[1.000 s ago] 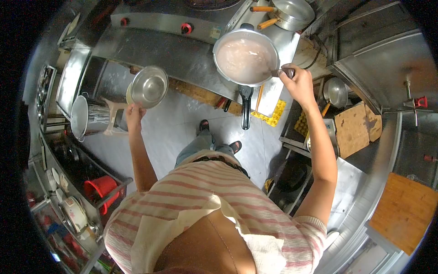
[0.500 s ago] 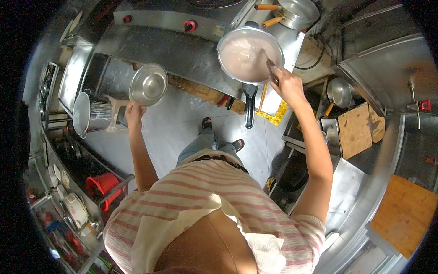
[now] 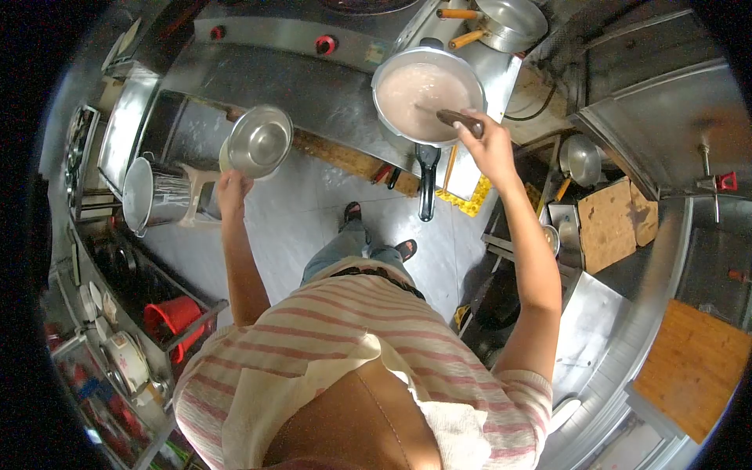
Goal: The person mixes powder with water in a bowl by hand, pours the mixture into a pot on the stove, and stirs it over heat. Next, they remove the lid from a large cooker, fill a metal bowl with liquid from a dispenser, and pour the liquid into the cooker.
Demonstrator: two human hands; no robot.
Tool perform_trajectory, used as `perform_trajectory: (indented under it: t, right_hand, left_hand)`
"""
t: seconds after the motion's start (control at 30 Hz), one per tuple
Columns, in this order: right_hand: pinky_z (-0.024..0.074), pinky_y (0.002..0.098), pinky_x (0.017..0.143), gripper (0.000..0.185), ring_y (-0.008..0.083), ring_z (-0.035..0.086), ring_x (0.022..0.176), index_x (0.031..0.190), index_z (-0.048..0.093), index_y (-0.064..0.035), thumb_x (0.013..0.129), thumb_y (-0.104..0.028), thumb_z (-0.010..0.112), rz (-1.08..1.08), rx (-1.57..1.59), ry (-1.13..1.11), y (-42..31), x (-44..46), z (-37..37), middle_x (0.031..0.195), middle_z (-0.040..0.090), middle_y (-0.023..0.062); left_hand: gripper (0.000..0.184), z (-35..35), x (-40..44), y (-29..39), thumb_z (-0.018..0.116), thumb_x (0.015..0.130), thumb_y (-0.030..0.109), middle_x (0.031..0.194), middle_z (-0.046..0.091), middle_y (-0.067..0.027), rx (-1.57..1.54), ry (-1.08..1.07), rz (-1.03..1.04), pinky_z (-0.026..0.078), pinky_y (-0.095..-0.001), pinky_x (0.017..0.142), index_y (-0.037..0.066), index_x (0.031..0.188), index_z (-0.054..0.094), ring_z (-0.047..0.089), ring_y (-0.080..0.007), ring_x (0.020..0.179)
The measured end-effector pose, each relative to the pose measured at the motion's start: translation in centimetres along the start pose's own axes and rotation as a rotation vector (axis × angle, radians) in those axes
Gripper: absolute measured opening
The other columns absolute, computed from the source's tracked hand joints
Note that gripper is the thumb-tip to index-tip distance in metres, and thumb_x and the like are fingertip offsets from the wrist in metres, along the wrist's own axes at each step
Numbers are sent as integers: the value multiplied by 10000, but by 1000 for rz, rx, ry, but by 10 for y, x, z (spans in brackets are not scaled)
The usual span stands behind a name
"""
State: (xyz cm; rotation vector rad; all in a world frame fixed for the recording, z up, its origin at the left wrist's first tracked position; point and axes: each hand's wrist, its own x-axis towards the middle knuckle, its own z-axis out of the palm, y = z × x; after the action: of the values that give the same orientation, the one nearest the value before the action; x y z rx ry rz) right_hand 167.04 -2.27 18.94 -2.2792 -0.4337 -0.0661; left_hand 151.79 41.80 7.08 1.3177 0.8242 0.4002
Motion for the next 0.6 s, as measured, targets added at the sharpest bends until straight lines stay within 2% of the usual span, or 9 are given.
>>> perform_trajectory:
  t: [0.03, 0.17, 0.33, 0.4, 0.43, 0.47, 0.53, 0.57, 0.6]
  right_hand:
    - [454, 292, 660, 307, 236, 600, 743, 960, 555, 14, 746, -203, 595, -7, -28, -21, 6, 2, 7, 846, 599, 174]
    - [466, 358, 630, 285, 323, 571, 723, 942, 542, -10, 724, -187, 590, -201, -311, -16, 13, 10, 6, 846, 584, 155]
    - [453, 373, 568, 252, 280, 572, 627, 899, 550, -30, 703, -184, 590, -316, -586, -81, 9, -4, -9, 737, 572, 138]
    - [452, 360, 557, 233, 288, 572, 605, 869, 570, -32, 692, -182, 590, -189, -468, -91, -9, -7, -20, 703, 580, 131]
    - [454, 346, 552, 224, 294, 574, 597, 846, 588, -24, 689, -183, 589, -166, -349, -8, -14, -7, -24, 679, 585, 142]
    - [448, 301, 542, 239, 244, 580, 567, 849, 593, 0, 695, -183, 593, -41, -300, -24, -21, -5, -30, 645, 574, 156]
    - [429, 263, 524, 258, 179, 552, 524, 870, 592, 13, 714, -192, 596, 28, -94, 34, -10, -2, -30, 591, 562, 131]
    - [429, 263, 524, 258, 179, 552, 524, 870, 592, 13, 714, -192, 596, 30, -97, 37, -3, -2, -24, 591, 562, 131]
    - [422, 248, 524, 264, 162, 534, 519, 880, 591, 17, 722, -194, 598, 56, 62, 81, 7, -4, -13, 579, 559, 113]
  left_hand:
    - [138, 3, -1, 1, 598, 725, 110, 584, 510, -18, -10, 7, -5, 460, -234, 513, 86, 757, 466, 493, -95, 489]
    - [127, 6, -4, 3, 590, 747, 172, 623, 495, 8, 24, -5, -4, 444, -238, 547, 93, 747, 491, 501, -99, 542]
    - [129, -1, 0, -7, 591, 738, 123, 630, 533, -11, -2, 17, -21, 463, -238, 550, 93, 767, 469, 519, -93, 533]
    - [130, -2, 0, -9, 591, 742, 127, 639, 536, -10, 7, 13, -40, 463, -238, 556, 93, 775, 470, 521, -92, 541]
    - [115, -1, -1, -10, 582, 753, 151, 645, 532, -9, 22, 4, -40, 455, -241, 554, 92, 775, 486, 523, -101, 551]
    - [110, 0, -1, -10, 573, 765, 175, 650, 529, -7, 37, -7, -40, 447, -245, 552, 91, 775, 502, 525, -110, 561]
    - [108, 2, 1, -11, 571, 765, 174, 659, 531, -9, 30, -13, -51, 450, -245, 564, 89, 775, 504, 526, -110, 567]
    - [106, 4, 1, -11, 569, 766, 173, 667, 533, -11, 24, -15, -62, 453, -245, 575, 87, 774, 506, 526, -111, 573]
    - [106, 6, 1, -12, 569, 766, 173, 667, 533, -11, 23, -18, -62, 453, -245, 575, 87, 774, 506, 526, -111, 573]
